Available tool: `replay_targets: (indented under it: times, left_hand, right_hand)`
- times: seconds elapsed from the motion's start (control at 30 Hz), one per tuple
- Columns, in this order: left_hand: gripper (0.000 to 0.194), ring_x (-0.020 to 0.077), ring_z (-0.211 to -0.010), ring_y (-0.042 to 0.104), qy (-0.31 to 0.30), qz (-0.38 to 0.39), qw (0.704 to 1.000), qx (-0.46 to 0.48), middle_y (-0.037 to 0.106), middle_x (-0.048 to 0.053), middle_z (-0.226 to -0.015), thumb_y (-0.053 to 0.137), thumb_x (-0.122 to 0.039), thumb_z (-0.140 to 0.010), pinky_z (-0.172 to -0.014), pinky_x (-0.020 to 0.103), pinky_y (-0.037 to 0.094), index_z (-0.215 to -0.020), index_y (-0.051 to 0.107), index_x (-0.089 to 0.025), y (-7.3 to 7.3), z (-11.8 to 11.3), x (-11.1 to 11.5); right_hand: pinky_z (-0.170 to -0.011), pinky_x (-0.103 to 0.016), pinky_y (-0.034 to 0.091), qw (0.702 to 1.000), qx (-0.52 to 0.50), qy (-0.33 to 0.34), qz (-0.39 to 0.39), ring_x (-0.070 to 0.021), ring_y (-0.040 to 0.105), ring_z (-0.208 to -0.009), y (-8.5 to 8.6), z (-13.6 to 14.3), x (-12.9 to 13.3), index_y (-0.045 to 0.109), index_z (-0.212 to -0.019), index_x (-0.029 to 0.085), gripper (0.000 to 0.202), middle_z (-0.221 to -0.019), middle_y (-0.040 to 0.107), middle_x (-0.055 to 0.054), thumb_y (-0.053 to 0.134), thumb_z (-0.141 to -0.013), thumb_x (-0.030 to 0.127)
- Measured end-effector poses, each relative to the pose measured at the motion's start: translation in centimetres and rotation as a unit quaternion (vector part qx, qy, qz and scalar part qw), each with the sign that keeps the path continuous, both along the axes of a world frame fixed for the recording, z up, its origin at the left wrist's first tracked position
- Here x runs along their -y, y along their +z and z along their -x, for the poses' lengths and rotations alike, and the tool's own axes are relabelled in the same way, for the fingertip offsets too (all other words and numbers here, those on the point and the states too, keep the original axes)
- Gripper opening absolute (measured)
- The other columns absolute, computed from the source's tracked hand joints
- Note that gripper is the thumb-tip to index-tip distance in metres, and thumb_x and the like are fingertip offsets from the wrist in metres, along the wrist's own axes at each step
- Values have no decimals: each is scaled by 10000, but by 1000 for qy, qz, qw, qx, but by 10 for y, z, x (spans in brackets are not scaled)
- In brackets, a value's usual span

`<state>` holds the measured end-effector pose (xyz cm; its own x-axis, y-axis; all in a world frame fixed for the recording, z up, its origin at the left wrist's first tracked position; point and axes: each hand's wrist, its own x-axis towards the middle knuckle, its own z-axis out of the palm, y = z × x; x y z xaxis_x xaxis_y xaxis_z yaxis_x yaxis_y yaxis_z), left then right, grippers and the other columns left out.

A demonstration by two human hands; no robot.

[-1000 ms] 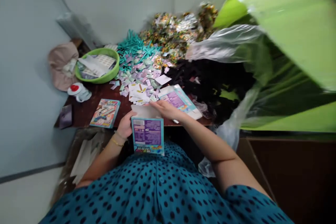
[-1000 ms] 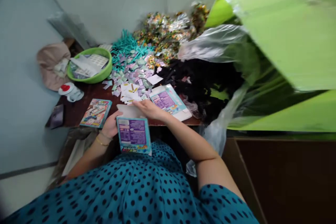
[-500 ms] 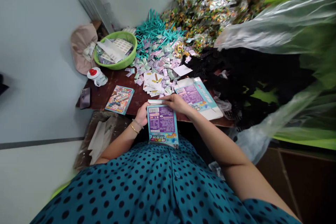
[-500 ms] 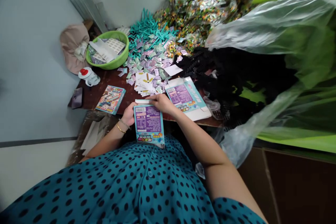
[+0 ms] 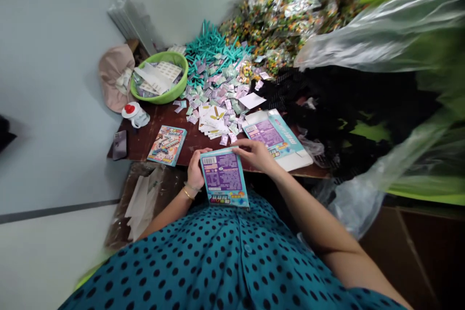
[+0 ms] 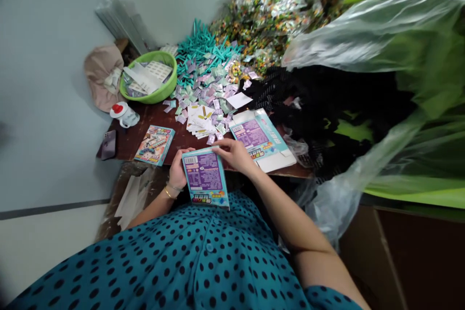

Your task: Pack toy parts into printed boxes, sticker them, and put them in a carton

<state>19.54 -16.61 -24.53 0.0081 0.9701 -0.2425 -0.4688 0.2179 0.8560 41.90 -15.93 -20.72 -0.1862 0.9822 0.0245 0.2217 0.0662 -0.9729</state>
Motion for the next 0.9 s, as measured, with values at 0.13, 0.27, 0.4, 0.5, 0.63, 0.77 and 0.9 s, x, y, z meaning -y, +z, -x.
replay_targets:
  times: [0.13,0.27,0.4,0.5,0.63,0.77,0.9]
  left_hand:
    - [370,190,-1026,683,8,-14,999,-46,734,43,-1111,726,-572,-847,-949,330,521,-861,660,-208,-2,5,-3]
    - [361,173,-886,680,19,-15,997,-79,731,36,-1091,741,-533,-830,-833,307,545,-756,647,-193,-8,10,-1]
    - [357,165,-827,676,53,-23,988,-146,743,51,-1102,670,-546,-883,-770,278,541,-867,729,-194,-22,19,9]
    - [412,212,-949,700,43,-50,976,-206,744,84,-1169,619,-580,-913,-843,308,555,-958,760,-195,-26,27,9]
    - [476,260,-1311,599,44,-147,952,-266,623,99,-1443,584,-583,-946,-1096,362,483,-1243,698,-229,2,31,-11]
    - [553,247,-1464,463,145,-289,891,-318,403,75,-1636,477,-532,-1020,-1206,395,398,-1516,456,-290,40,27,-32]
    - [528,271,-1500,413,53,-342,807,-478,444,139,-1598,418,-513,-1043,-1234,445,359,-1472,519,-222,19,19,-42]
  right_hand:
    - [-1036,-449,548,999,-9,-12,-33,-282,723,-1126,0,11,19,803,-1058,219,285,-1123,788,-83,630,-954,421]
    - [-1132,-443,478,998,-52,13,-22,-269,661,-1251,-9,18,31,768,-1138,234,309,-1291,723,-82,661,-936,443]
    - [-1088,-418,505,983,-164,-11,79,-243,657,-1214,-44,43,45,610,-1321,234,555,-1338,671,-85,754,-841,472]
    - [-964,-372,560,970,-203,-14,136,-217,694,-1043,-53,53,49,589,-1227,211,487,-1127,719,-57,737,-843,471]
    - [-947,-372,554,990,-120,-53,52,-233,691,-1019,-8,42,37,558,-1274,193,514,-1112,719,-57,718,-866,461]
    - [-1169,-456,408,970,121,-137,-160,-303,532,-1376,31,50,23,456,-1513,229,597,-1501,556,-124,616,-939,271]
    - [-1237,-631,241,933,310,-21,-179,-374,340,-1521,-6,80,22,512,-1506,240,604,-1600,456,-150,660,-920,232]
